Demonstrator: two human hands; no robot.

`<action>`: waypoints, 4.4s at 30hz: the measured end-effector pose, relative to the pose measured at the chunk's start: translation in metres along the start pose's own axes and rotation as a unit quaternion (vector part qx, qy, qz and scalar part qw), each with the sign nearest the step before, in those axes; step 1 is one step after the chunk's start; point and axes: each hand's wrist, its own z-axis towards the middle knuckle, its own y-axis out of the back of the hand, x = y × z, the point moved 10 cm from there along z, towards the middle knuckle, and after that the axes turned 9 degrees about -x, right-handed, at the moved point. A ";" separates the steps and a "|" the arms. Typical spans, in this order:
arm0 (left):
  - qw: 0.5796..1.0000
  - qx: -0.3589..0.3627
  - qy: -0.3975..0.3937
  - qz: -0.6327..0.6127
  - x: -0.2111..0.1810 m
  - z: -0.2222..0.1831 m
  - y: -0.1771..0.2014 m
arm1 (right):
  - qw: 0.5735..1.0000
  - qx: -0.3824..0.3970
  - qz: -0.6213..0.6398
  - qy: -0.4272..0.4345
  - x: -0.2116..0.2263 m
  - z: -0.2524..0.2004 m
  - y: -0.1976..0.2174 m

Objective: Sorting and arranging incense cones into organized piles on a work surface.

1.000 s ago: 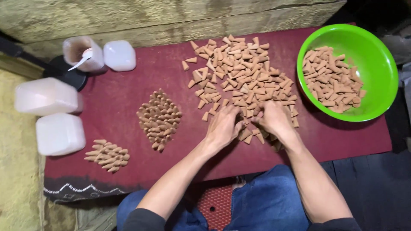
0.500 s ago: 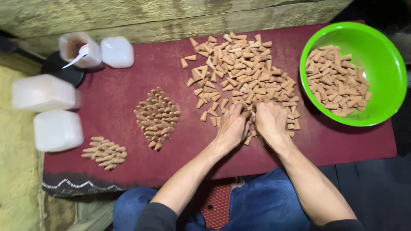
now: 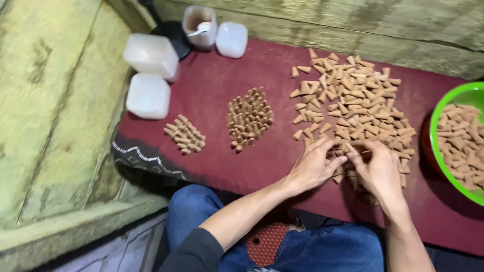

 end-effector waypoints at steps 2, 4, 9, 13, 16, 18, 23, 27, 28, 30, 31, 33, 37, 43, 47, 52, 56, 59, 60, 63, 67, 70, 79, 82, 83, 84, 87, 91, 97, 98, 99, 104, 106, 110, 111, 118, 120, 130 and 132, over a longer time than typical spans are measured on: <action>0.997 -0.039 0.046 -0.053 -0.008 -0.012 0.038 | 0.989 0.015 0.141 0.033 0.040 -0.010 0.012; 0.981 -0.120 0.083 -0.125 -0.010 -0.027 0.080 | 0.965 0.050 0.255 0.030 0.079 -0.023 0.018; 0.961 -0.247 0.029 -0.120 -0.009 -0.072 0.170 | 0.918 0.023 0.383 0.103 0.156 -0.039 0.005; 0.951 -0.309 0.024 -0.003 -0.007 -0.112 0.241 | 0.887 0.050 0.440 0.127 0.229 -0.056 -0.017; 0.942 -0.325 0.041 0.077 0.010 -0.136 0.285 | 0.876 0.057 0.457 0.143 0.278 -0.069 -0.056; 0.938 -0.328 0.063 0.097 0.033 -0.149 0.303 | 0.873 0.047 0.461 0.151 0.301 -0.076 -0.088; 0.927 -0.349 0.110 0.078 0.080 -0.175 0.328 | 0.867 0.030 0.468 0.169 0.346 -0.088 -0.135; 0.918 -0.376 0.122 0.037 0.107 -0.183 0.332 | 0.881 -0.023 0.445 0.158 0.353 -0.091 -0.154; 0.914 -0.385 0.128 0.026 0.114 -0.186 0.332 | 0.885 -0.042 0.438 0.150 0.351 -0.092 -0.158; 0.912 -0.389 0.128 0.013 0.123 -0.189 0.333 | 0.887 -0.053 0.437 0.139 0.352 -0.092 -0.159; 0.911 -0.392 0.128 0.002 0.127 -0.191 0.333 | 0.888 -0.066 0.437 0.128 0.351 -0.092 -0.158; 0.912 -0.390 0.125 0.002 0.130 -0.190 0.334 | 0.888 -0.069 0.437 0.126 0.351 -0.091 -0.163; 0.916 -0.384 0.111 0.017 0.132 -0.189 0.336 | 0.890 -0.079 0.434 0.117 0.354 -0.090 -0.166; 0.923 -0.366 0.112 0.047 0.135 -0.187 0.335 | 0.891 -0.100 0.426 0.125 0.353 -0.094 -0.172; 0.925 -0.360 0.115 0.042 0.135 -0.186 0.336 | 0.891 -0.110 0.421 0.127 0.351 -0.095 -0.174; 0.926 -0.357 0.118 0.041 0.139 -0.188 0.335 | 0.889 -0.118 0.426 0.118 0.349 -0.096 -0.174; 0.925 -0.358 0.121 0.028 0.142 -0.188 0.334 | 0.887 -0.122 0.432 0.109 0.348 -0.097 -0.161; 0.924 -0.360 0.126 0.011 0.142 -0.188 0.333 | 0.881 -0.104 0.449 0.105 0.338 -0.097 -0.160; 0.923 -0.362 0.130 0.006 0.142 -0.189 0.333 | 0.884 -0.100 0.445 0.103 0.330 -0.098 -0.163; 0.922 -0.360 0.139 -0.003 0.133 -0.191 0.336 | 0.894 -0.090 0.426 0.105 0.311 -0.093 -0.135; 0.926 -0.349 0.144 0.015 0.096 -0.185 0.333 | 0.918 -0.071 0.372 0.121 0.270 -0.080 -0.086; 0.938 -0.321 0.132 0.016 0.060 -0.167 0.321 | 0.936 -0.059 0.324 0.121 0.221 -0.069 -0.069; 0.992 -0.115 0.033 0.035 -0.014 -0.084 0.203 | 0.978 -0.007 0.207 0.006 0.068 -0.013 -0.002; 0.998 -0.011 0.005 0.057 -0.026 -0.051 0.142 | 0.976 0.009 0.206 -0.074 0.002 -0.004 -0.010; 0.998 0.001 0.003 0.057 -0.023 -0.044 0.124 | 0.975 0.006 0.207 -0.085 -0.015 -0.003 -0.017; 0.996 0.050 0.013 0.078 -0.016 -0.037 0.099 | 0.978 0.009 0.185 -0.096 -0.033 0.000 -0.024; 0.984 0.129 0.014 0.119 -0.006 -0.011 0.042 | 0.985 -0.013 0.144 -0.097 -0.057 0.014 -0.029; 0.981 0.140 0.020 0.135 0.013 0.027 -0.014 | 0.990 -0.086 0.106 -0.020 -0.056 0.047 -0.032; 0.979 0.055 -0.067 0.186 0.056 0.102 -0.067 | 0.991 -0.104 0.082 -0.014 -0.054 0.061 -0.066; 0.979 0.054 -0.070 0.184 0.055 0.108 -0.070 | 0.991 -0.107 0.080 -0.014 -0.061 0.064 -0.072; 0.970 0.059 -0.092 0.215 0.051 0.113 -0.074 | 0.989 -0.125 0.078 -0.020 -0.069 0.067 -0.076; 0.939 0.087 -0.183 0.277 0.073 0.125 -0.105 | 0.987 -0.160 0.013 -0.019 -0.066 0.078 -0.054; 0.930 0.104 -0.172 0.309 0.069 0.119 -0.106 | 0.991 -0.121 -0.012 -0.047 -0.075 0.078 -0.068; 0.931 0.086 -0.163 0.316 0.096 0.125 -0.127 | 0.992 -0.095 -0.017 -0.078 -0.086 0.083 -0.081; 0.926 0.091 -0.170 0.326 0.101 0.126 -0.131 | 0.993 -0.073 -0.023 -0.094 -0.089 0.086 -0.082; 0.914 0.121 -0.154 0.356 0.102 0.131 -0.138 | 0.988 0.008 -0.048 -0.145 -0.111 0.099 -0.110; 0.920 0.120 -0.147 0.343 0.112 0.134 -0.138 | 0.987 0.017 -0.035 -0.153 -0.113 0.099 -0.117; 0.966 0.059 -0.106 0.228 0.104 0.145 -0.117 | 0.985 -0.042 0.025 -0.168 -0.088 0.084 -0.078; 0.970 0.050 -0.099 0.215 0.063 0.134 -0.092 | 0.986 -0.064 0.032 -0.153 -0.078 0.080 -0.053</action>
